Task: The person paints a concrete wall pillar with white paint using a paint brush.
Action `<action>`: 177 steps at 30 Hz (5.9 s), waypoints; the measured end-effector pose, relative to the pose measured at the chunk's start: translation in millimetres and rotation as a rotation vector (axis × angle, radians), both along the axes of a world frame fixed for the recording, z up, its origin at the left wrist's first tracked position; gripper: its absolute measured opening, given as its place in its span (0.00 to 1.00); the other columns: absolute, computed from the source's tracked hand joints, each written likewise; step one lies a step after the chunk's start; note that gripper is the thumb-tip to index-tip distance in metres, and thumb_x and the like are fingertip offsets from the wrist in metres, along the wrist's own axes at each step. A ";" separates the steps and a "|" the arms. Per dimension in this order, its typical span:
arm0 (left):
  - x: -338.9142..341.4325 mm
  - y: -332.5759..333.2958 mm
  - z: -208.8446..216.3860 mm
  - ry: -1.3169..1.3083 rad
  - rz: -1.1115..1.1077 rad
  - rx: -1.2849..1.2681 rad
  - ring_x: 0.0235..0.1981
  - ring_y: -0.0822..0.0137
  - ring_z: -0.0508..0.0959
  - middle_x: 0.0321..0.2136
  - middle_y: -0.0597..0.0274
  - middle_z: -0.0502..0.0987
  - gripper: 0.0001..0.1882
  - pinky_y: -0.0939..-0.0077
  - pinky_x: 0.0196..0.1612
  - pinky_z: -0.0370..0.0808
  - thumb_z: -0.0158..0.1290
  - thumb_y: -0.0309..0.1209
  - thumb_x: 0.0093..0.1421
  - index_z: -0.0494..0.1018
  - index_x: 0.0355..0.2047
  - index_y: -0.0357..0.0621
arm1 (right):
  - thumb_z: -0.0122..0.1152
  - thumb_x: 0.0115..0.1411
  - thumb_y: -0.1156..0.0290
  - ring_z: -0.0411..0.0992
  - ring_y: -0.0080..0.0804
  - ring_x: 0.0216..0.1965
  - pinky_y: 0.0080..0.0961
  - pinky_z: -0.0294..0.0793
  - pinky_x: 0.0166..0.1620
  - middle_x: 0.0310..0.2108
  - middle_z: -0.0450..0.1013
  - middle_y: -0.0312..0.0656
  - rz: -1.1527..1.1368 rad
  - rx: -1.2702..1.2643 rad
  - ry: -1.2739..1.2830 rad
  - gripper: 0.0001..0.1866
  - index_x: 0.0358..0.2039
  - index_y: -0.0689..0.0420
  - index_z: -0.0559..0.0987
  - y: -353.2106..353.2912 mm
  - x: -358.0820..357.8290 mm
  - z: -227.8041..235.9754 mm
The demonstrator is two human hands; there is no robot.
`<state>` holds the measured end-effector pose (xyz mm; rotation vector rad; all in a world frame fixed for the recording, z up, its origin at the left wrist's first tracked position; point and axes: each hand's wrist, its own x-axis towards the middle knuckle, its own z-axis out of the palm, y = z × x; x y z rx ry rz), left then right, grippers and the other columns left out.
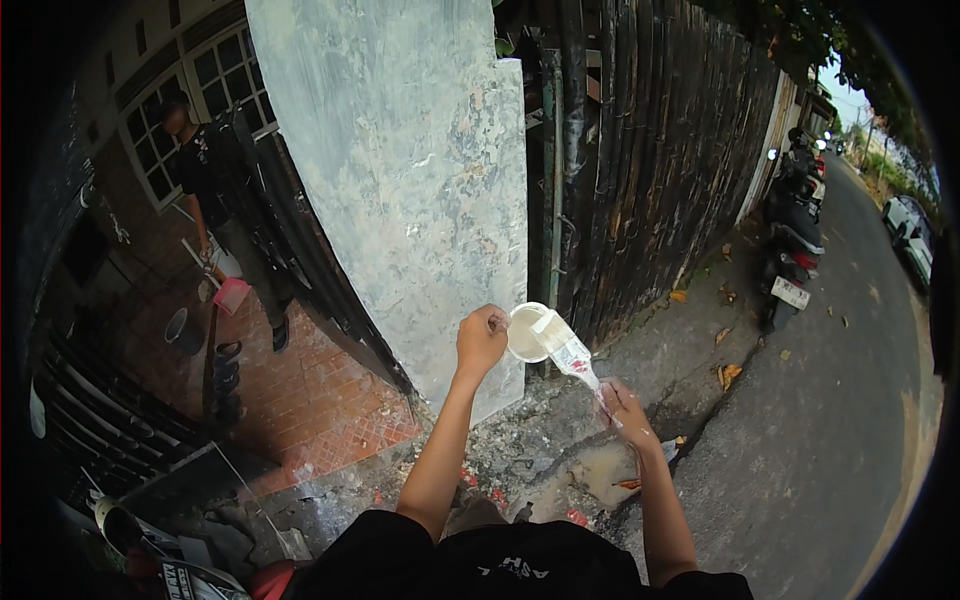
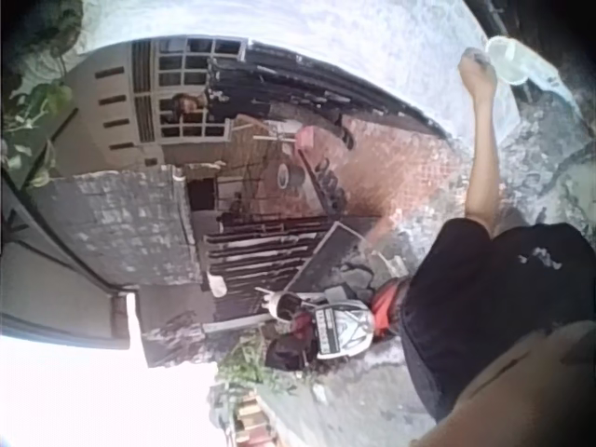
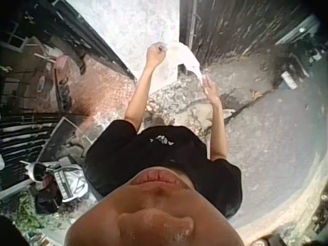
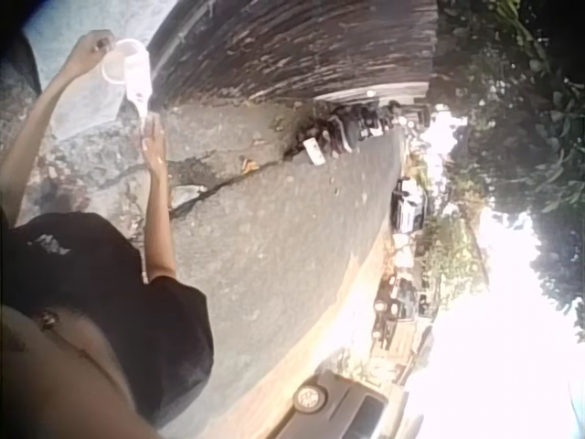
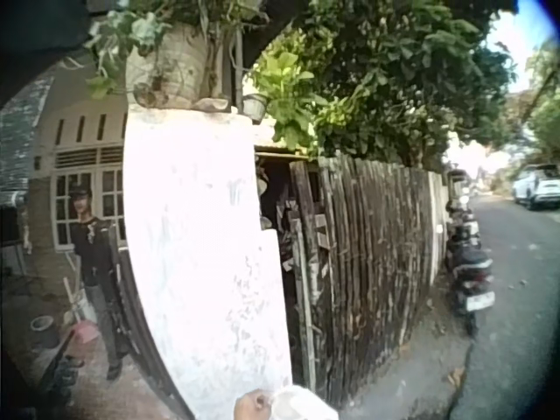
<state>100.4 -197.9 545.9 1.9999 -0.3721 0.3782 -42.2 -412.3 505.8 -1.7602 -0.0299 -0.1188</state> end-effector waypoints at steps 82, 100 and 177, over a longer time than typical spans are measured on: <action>-100.9 100.2 -100.8 0.248 0.175 0.155 0.23 0.61 0.75 0.20 0.55 0.73 0.06 0.72 0.28 0.70 0.47 0.21 0.42 0.71 0.24 0.40 | 0.51 0.51 0.72 0.65 0.39 0.26 0.33 0.66 0.30 0.23 0.61 0.43 -0.585 -0.779 -0.815 0.18 0.45 0.51 0.70 47.8 219.4 161.3; -107.9 116.3 -109.2 0.283 0.205 0.176 0.22 0.65 0.75 0.19 0.56 0.73 0.05 0.76 0.26 0.70 0.48 0.19 0.43 0.71 0.23 0.37 | 0.55 0.48 0.72 0.66 0.35 0.25 0.29 0.66 0.28 0.22 0.61 0.40 -0.665 -0.712 -0.617 0.19 0.44 0.45 0.72 34.4 173.6 104.2; -127.9 121.9 -110.1 0.372 0.235 0.001 0.24 0.68 0.75 0.21 0.56 0.75 0.08 0.78 0.29 0.71 0.45 0.19 0.42 0.72 0.25 0.36 | 0.52 0.46 0.79 0.67 0.39 0.24 0.31 0.69 0.26 0.24 0.59 0.43 -0.377 -0.872 -0.407 0.20 0.42 0.52 0.72 79.9 172.5 -47.3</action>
